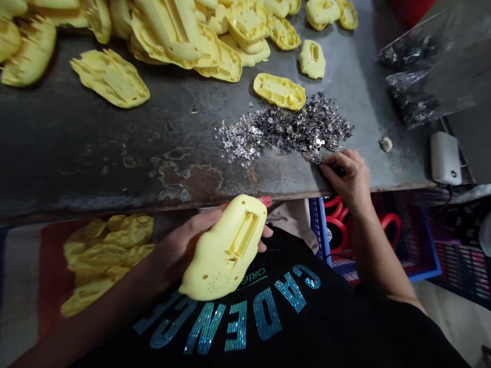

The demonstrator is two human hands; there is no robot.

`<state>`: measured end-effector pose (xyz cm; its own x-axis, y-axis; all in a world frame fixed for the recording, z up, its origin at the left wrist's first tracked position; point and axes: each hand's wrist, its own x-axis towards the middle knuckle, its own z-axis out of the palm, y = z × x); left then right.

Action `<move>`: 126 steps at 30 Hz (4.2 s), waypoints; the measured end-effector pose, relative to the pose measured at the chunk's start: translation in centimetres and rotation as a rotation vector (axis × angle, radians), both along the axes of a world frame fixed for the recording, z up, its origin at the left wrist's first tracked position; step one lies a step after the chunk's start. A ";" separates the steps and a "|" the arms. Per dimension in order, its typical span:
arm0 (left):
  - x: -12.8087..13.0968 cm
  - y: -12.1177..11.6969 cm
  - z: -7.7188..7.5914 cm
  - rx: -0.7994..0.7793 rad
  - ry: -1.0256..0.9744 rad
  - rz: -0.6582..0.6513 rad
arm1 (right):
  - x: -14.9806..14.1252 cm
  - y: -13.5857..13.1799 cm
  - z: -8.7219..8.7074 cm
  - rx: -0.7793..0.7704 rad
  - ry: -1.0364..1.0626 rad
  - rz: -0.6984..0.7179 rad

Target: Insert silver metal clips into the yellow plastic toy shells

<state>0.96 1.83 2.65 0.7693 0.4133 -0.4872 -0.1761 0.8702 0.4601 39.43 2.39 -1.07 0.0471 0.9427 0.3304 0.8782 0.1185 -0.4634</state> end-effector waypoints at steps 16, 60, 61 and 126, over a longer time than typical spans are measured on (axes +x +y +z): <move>0.6 0.6 -0.9 -0.104 -0.013 0.099 | -0.2 -0.2 1.4 -0.057 0.029 0.144; 3.4 -2.1 -0.3 -0.072 -0.037 0.253 | -10.4 -4.2 6.3 0.350 -0.125 0.573; 3.4 -2.2 -0.4 -0.067 -0.042 0.254 | -10.5 -4.3 6.3 0.349 -0.133 0.571; -2.0 -4.0 -1.3 0.682 0.209 0.240 | -13.4 -1.0 3.9 -0.367 0.881 0.444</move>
<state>-1.03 -2.18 1.37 0.5400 0.8202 -0.1889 -0.1750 0.3290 0.9280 26.01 1.43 2.78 -0.2425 0.9694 0.0384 0.1251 0.0705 -0.9896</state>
